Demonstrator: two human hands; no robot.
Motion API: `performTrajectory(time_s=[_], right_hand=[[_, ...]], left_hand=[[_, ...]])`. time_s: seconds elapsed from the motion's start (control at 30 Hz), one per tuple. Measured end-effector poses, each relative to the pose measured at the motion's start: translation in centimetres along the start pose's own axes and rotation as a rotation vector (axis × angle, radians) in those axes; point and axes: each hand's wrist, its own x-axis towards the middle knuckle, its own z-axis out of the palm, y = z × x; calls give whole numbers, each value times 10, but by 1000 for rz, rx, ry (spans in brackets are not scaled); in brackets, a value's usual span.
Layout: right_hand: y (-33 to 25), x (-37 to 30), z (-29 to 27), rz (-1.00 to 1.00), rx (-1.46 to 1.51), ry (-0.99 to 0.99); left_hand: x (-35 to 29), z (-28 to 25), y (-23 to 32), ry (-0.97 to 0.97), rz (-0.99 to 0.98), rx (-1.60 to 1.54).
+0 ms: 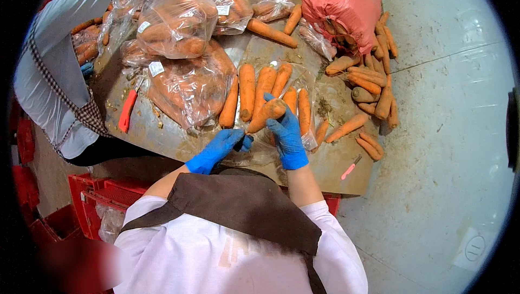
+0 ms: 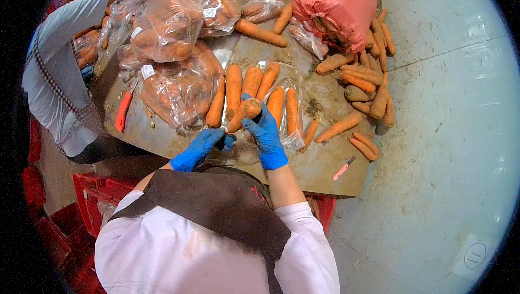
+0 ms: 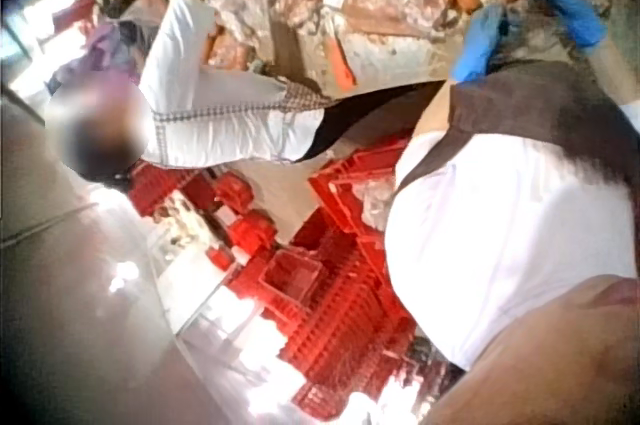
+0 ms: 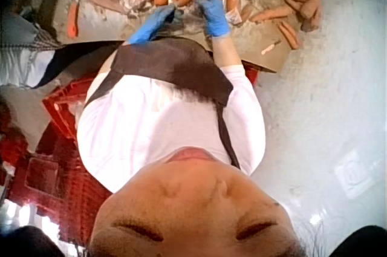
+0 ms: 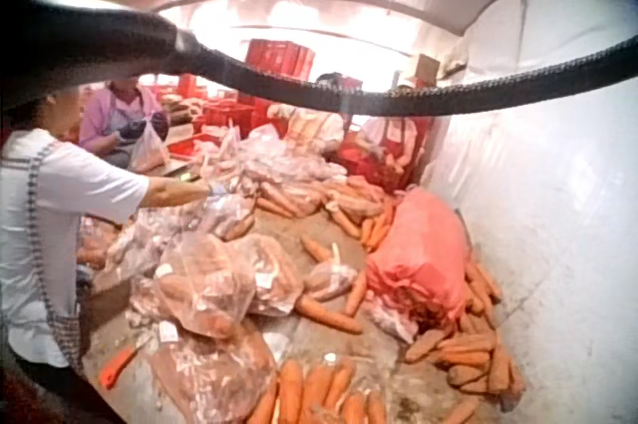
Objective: The person selects carrots from a pile on a table, places them into clear plastic bags, and sets the filled bags aside. The person wears blue gloves and a brown apron while working alongside other people in a packing area.
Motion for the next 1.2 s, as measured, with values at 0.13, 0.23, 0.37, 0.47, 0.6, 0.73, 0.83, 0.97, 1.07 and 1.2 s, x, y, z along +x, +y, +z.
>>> performTrajectory(time_s=[0.13, 0.23, 0.37, 0.47, 0.6, 0.73, 0.83, 0.97, 1.07, 1.2], right_hand=[[-14, -6, 7, 56, 279, -12], [-24, -5, 16, 25, 302, -98], [-26, -8, 23, -16, 272, -51], [-25, -10, 25, -40, 245, -45], [-20, -14, 26, -50, 217, -24], [-27, -17, 26, -36, 167, 44], [-6, -23, 10, 72, 402, 80], [28, -49, 7, 53, 393, 94], [28, -61, -3, -18, 554, 158], [36, -109, -70, -238, 573, 553]], left_hand=[[-33, 4, 24, 88, 54, 16], [-45, -1, 36, 148, 54, 38], [-49, -4, 41, 110, 118, 38], [-47, 8, 43, 120, 232, 28], [-54, 11, 46, -30, 84, -43], [-51, 9, 45, 50, 141, 181], [-42, 8, 38, 47, 252, 502], [-24, 24, 43, -85, 367, 788], [-14, 27, 36, -200, 238, 721], [16, 60, 22, -397, 200, 649]])
